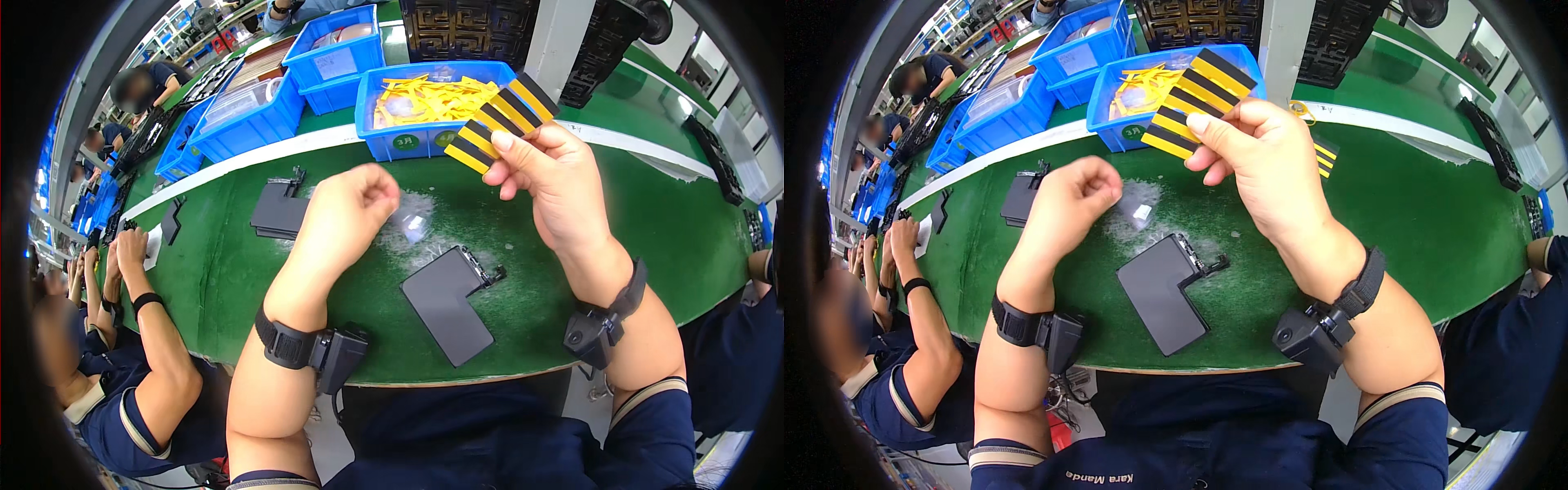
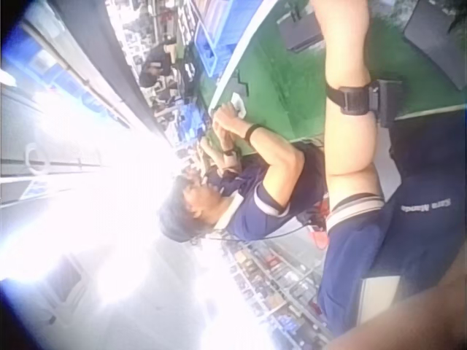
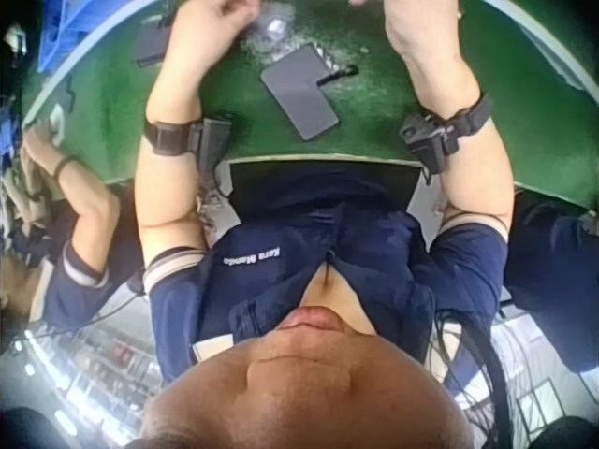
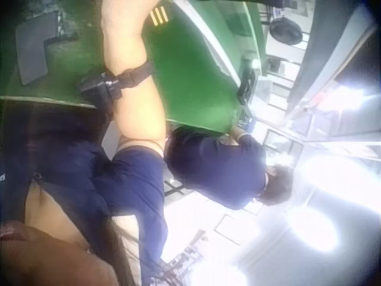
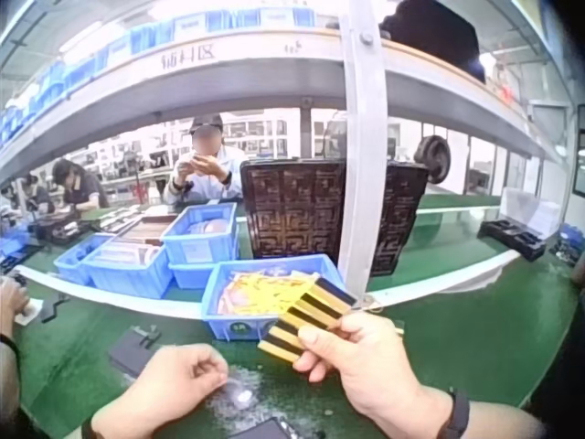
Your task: Assembling small black plastic components and applying yellow and black striped labels on a production line.
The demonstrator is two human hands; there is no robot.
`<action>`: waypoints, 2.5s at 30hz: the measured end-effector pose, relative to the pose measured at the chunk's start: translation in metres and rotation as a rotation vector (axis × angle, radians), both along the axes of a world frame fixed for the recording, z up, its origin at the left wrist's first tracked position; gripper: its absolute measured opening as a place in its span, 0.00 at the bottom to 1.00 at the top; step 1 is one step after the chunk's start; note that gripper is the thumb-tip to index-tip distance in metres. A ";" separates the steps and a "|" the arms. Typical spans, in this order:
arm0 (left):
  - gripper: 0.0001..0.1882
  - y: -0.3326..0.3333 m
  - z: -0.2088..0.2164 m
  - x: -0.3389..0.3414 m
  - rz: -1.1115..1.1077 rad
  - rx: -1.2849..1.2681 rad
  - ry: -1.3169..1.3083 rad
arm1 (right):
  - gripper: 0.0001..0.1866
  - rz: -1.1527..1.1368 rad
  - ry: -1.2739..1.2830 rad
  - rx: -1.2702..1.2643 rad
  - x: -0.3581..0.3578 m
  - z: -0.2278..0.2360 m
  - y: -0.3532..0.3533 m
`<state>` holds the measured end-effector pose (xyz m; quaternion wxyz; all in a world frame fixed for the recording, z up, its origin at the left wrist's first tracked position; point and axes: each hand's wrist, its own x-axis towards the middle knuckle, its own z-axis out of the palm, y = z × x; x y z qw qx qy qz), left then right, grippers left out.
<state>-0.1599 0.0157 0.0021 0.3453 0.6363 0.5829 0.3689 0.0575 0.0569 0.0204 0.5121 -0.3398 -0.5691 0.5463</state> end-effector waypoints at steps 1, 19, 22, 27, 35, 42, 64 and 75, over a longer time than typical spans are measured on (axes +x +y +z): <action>0.09 0.002 -0.003 -0.002 0.021 0.101 0.448 | 0.09 -0.002 0.001 -0.001 0.000 0.002 -0.001; 0.18 -0.037 0.019 0.038 -0.185 -0.180 -0.211 | 0.11 -0.137 -0.135 0.397 -0.011 0.003 -0.028; 0.10 -0.035 0.016 0.044 -0.118 0.006 -0.632 | 0.09 -0.202 -0.206 0.532 -0.010 0.001 -0.031; 0.11 -0.036 0.021 0.041 -0.146 -0.056 -0.681 | 0.09 -0.144 -0.296 0.494 -0.008 0.003 -0.032; 0.11 -0.034 0.019 0.040 -0.156 -0.037 -0.734 | 0.08 -0.180 -0.322 0.746 -0.010 0.001 -0.024; 0.11 -0.033 0.017 0.039 -0.174 -0.028 -0.720 | 0.09 -0.246 -0.345 0.927 -0.011 0.001 -0.021; 0.12 -0.035 0.021 0.040 -0.060 0.049 -0.616 | 0.15 -0.341 -0.721 1.095 0.003 0.018 -0.019; 0.14 -0.034 0.013 0.040 -0.036 0.238 -0.516 | 0.13 -0.248 -0.548 1.053 -0.006 0.013 -0.028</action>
